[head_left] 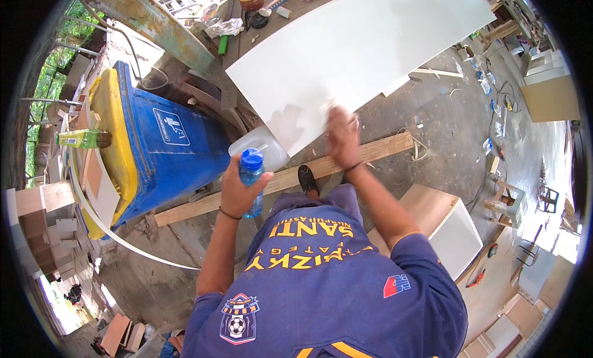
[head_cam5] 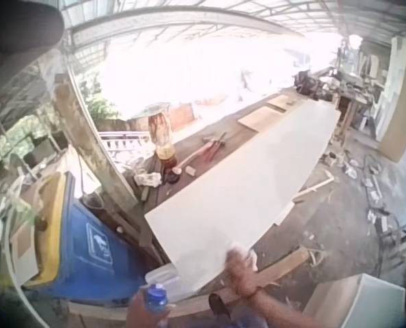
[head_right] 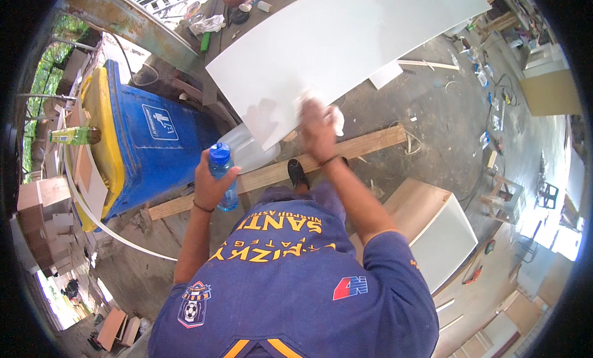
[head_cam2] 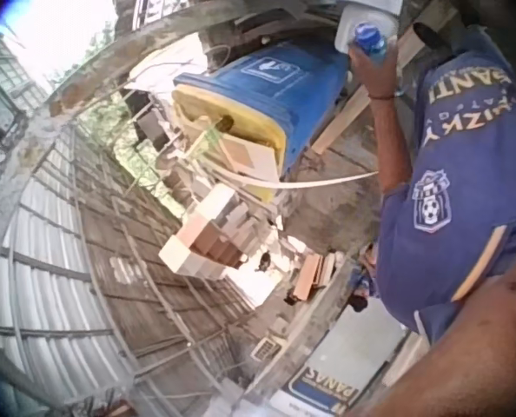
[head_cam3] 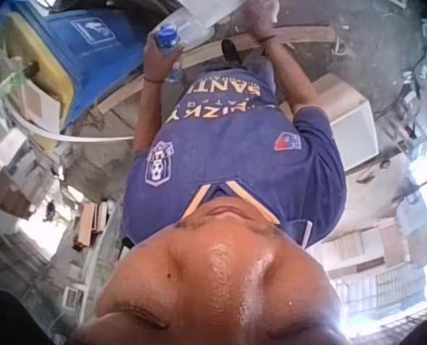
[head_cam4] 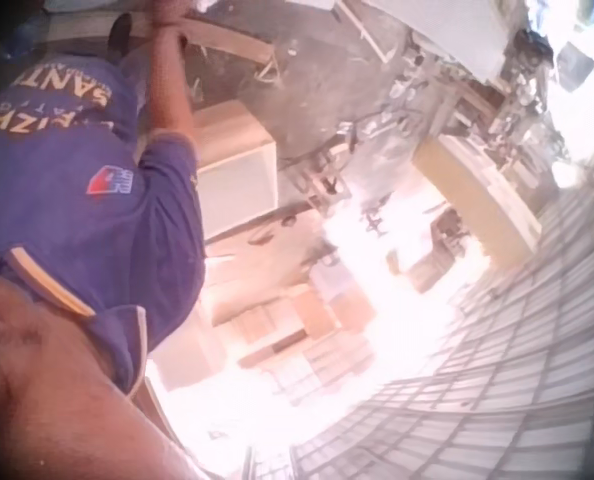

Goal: The person wipes a white wooden panel with a cloth, applies a liquid from a blue bottle, and uses a small tool to scrape the surface of the panel.

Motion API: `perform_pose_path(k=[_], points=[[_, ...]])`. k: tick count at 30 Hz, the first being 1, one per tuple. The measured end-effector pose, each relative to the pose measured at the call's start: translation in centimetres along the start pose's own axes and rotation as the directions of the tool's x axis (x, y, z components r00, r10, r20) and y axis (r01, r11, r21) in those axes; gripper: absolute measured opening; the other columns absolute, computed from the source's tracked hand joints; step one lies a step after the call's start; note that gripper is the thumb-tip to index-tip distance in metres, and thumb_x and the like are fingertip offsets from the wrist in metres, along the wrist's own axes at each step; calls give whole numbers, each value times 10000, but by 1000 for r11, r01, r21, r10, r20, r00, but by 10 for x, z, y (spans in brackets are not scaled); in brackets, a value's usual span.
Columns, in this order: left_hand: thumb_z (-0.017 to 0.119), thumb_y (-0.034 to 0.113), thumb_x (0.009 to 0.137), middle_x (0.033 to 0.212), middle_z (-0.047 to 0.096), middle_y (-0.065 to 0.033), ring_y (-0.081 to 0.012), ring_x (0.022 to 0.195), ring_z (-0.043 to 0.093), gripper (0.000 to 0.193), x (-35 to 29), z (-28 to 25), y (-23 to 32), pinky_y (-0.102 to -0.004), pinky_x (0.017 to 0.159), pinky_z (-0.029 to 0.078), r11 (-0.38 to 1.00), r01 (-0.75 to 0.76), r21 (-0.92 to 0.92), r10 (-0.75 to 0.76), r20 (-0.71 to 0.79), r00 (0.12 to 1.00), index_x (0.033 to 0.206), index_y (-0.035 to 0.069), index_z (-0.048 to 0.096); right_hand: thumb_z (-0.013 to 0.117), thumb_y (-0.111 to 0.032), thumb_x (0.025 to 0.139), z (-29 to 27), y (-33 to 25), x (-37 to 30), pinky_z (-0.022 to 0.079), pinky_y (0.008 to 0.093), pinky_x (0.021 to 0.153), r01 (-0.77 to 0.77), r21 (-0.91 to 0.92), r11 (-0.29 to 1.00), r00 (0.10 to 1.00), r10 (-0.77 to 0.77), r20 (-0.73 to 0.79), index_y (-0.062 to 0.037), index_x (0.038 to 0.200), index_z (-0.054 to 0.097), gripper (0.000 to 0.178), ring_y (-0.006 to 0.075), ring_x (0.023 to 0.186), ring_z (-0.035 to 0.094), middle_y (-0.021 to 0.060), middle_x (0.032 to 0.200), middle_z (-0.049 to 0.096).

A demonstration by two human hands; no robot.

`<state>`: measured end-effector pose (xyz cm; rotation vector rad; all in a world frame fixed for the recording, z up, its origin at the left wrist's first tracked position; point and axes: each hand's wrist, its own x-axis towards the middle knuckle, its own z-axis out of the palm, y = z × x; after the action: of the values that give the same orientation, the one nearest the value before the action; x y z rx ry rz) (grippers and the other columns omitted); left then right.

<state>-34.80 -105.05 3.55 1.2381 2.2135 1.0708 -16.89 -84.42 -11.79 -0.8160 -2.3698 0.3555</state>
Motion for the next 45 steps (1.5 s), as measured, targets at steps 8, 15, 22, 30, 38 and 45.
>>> perform_pose_path(k=[8, 15, 22, 30, 38, 45], points=[[787, 251, 697, 874, 593, -111, -250, 783, 590, 524, -9, -12, -27, -344, 727, 467, 1000, -2, -4, 2, -105, 994, 1076, 48, 488, 598, -37, 763, -29, 11, 18, 117, 520, 1121, 148, -27, 989, 989, -147, 18, -170, 905, 652, 203, 139, 1225, 509, -35, 1186, 632], [781, 253, 708, 877, 568, -106, -225, 783, 571, 557, -7, -8, -33, -338, 728, 466, 994, -73, -86, 58, -159, 986, 1118, 49, 463, 619, -27, 777, -2, -42, -12, 121, 525, 1114, 204, 48, 978, 978, -206, 40, -155, 875, 632, 162, 161, 1214, 518, -5, 1190, 631], [782, 267, 713, 873, 564, -107, -236, 774, 571, 554, -8, -7, -41, -342, 718, 465, 994, 13, -106, -23, -94, 995, 1107, 50, 458, 615, 2, 747, -28, 12, 7, 134, 509, 1114, 94, -137, 986, 995, -97, -10, -123, 878, 629, 181, 188, 1191, 540, 43, 1115, 659], [787, 268, 710, 881, 555, -106, -237, 781, 562, 524, -1, 0, -46, -339, 719, 457, 987, -31, -156, 15, -103, 995, 1063, 52, 464, 547, -106, 791, -51, 7, 28, 206, 509, 1076, 222, -121, 967, 970, -206, 133, -125, 968, 644, 203, 134, 1220, 509, -4, 1222, 610], [809, 274, 678, 864, 556, -86, -207, 771, 554, 556, -3, 1, -51, -326, 719, 462, 990, 15, -140, -34, -138, 990, 1064, 51, 476, 580, -52, 762, -20, -26, 4, 231, 453, 1088, 292, 41, 955, 939, -295, 176, -163, 941, 662, 225, 129, 1221, 509, 6, 1206, 623], [821, 267, 660, 867, 580, -59, -166, 774, 566, 581, -4, 9, -60, -314, 729, 477, 974, 37, -224, -76, -168, 983, 1083, 52, 487, 582, -7, 773, -27, -8, 5, 254, 437, 1056, 103, 25, 994, 995, -103, -5, -123, 849, 630, 147, 189, 1143, 575, 85, 1115, 660]])
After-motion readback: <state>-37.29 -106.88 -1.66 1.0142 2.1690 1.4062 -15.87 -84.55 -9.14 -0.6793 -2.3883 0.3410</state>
